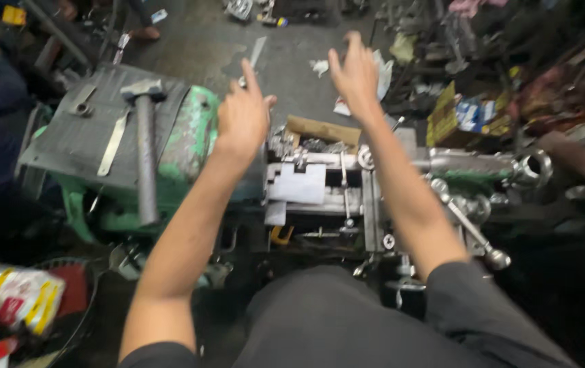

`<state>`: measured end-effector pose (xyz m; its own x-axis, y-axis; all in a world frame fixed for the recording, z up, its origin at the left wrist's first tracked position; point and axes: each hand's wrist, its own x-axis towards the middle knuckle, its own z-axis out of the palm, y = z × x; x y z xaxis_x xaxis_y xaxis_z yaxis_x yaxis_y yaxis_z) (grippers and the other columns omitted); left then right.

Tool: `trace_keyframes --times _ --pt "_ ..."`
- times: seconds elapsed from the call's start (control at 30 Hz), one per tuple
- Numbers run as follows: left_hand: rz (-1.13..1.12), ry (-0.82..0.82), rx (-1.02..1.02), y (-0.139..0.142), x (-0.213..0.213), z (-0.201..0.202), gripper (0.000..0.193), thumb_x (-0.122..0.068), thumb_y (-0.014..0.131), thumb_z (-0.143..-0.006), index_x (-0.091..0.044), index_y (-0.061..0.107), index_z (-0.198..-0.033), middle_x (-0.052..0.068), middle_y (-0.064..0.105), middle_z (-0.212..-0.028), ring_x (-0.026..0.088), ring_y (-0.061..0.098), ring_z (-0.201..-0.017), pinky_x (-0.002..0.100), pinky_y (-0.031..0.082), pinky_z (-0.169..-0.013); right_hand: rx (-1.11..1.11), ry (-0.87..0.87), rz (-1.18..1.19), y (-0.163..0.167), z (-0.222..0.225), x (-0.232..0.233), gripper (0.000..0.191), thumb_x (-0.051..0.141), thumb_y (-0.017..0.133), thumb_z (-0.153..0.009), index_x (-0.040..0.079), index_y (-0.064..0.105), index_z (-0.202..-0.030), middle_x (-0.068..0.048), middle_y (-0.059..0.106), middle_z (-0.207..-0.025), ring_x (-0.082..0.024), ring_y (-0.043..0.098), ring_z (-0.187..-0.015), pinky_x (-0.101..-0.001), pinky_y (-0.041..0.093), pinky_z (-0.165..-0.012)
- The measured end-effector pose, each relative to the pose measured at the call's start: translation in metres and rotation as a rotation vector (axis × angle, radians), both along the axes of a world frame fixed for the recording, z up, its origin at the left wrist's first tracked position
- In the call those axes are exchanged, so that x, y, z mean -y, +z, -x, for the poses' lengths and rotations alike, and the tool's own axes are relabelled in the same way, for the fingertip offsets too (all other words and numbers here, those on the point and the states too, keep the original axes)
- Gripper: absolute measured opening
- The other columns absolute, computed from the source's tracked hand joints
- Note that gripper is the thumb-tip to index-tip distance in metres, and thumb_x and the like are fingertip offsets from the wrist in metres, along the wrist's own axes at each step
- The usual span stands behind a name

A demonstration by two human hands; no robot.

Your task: The person operates a metal lathe, rotating the chuck by hand and adjusting a workpiece mounted between centers. They use a wrench to tighten components, turn the tailstock handwheel, and take measurements of the part with a digital caliper while machining.

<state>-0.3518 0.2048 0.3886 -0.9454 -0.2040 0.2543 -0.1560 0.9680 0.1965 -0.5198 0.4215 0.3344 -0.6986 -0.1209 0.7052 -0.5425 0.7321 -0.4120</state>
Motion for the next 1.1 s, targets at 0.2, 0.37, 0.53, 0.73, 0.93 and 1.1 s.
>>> trace_keyframes --times 0.2,0.37,0.53,0.73,0.93,1.1 --pt "-0.021 -0.246 0.392 0.047 0.069 0.003 0.07 -0.013 0.056 -0.102 -0.032 0.035 -0.167 0.025 0.069 -0.123 0.043 0.068 -0.113 0.054 0.053 -0.1 0.411 0.377 0.471 0.004 -0.15 -0.042 0.016 0.016 0.062 -0.107 0.006 0.064 -0.12 -0.007 0.071 -0.106 -0.014 0.068 -0.096 -0.029 0.055 -0.085" --pt "0.49 -0.973 -0.225 0.035 0.077 0.042 0.058 -0.037 0.071 -0.061 -0.024 0.066 -0.117 0.015 0.077 -0.119 0.039 0.066 -0.129 0.049 0.035 -0.115 0.36 0.347 0.206 0.022 -0.209 -0.098 0.023 0.009 0.066 -0.101 0.005 0.065 -0.124 -0.009 0.072 -0.112 -0.018 0.068 -0.103 -0.0317 0.055 -0.09" --pt "0.553 -0.967 -0.023 0.016 0.088 0.069 0.037 -0.043 0.063 -0.091 -0.012 0.079 -0.077 0.012 0.074 -0.081 0.032 0.073 -0.106 0.049 0.039 -0.124 0.242 0.178 0.172 0.035 -0.23 -0.164 0.017 0.005 0.063 -0.106 0.003 0.067 -0.122 -0.01 0.073 -0.114 -0.02 0.07 -0.105 -0.0313 0.054 -0.093" --pt "0.492 -0.237 0.0 -0.019 0.049 0.082 0.026 -0.031 0.064 -0.092 -0.011 0.081 -0.09 0.014 0.076 -0.088 0.033 0.076 -0.083 0.055 0.058 -0.082 0.515 0.246 0.438 -0.018 -0.229 -0.171 0.016 0.01 0.057 -0.107 0.004 0.068 -0.116 -0.009 0.074 -0.104 -0.016 0.072 -0.1 -0.029 0.057 -0.089" --pt "0.462 0.142 0.098 -0.02 0.011 0.085 0.025 -0.028 0.069 -0.077 -0.013 0.081 -0.093 0.012 0.078 -0.092 0.031 0.075 -0.086 0.063 0.053 -0.086 1.356 0.345 1.029 -0.141 -0.185 -0.043 0.075 0.06 0.047 -0.099 0.0 0.047 -0.144 -0.017 0.07 -0.127 -0.028 0.066 -0.114 -0.042 0.051 -0.104" --pt "0.337 0.063 0.087 -0.013 0.023 0.065 0.029 -0.035 0.076 -0.072 -0.012 0.081 -0.09 0.014 0.077 -0.092 0.033 0.074 -0.088 0.057 0.048 -0.096 1.437 0.423 1.442 -0.175 -0.152 0.028 0.071 0.065 0.053 -0.09 0.012 0.045 -0.135 -0.008 0.062 -0.119 -0.031 0.063 -0.111 -0.0548 0.048 -0.102"
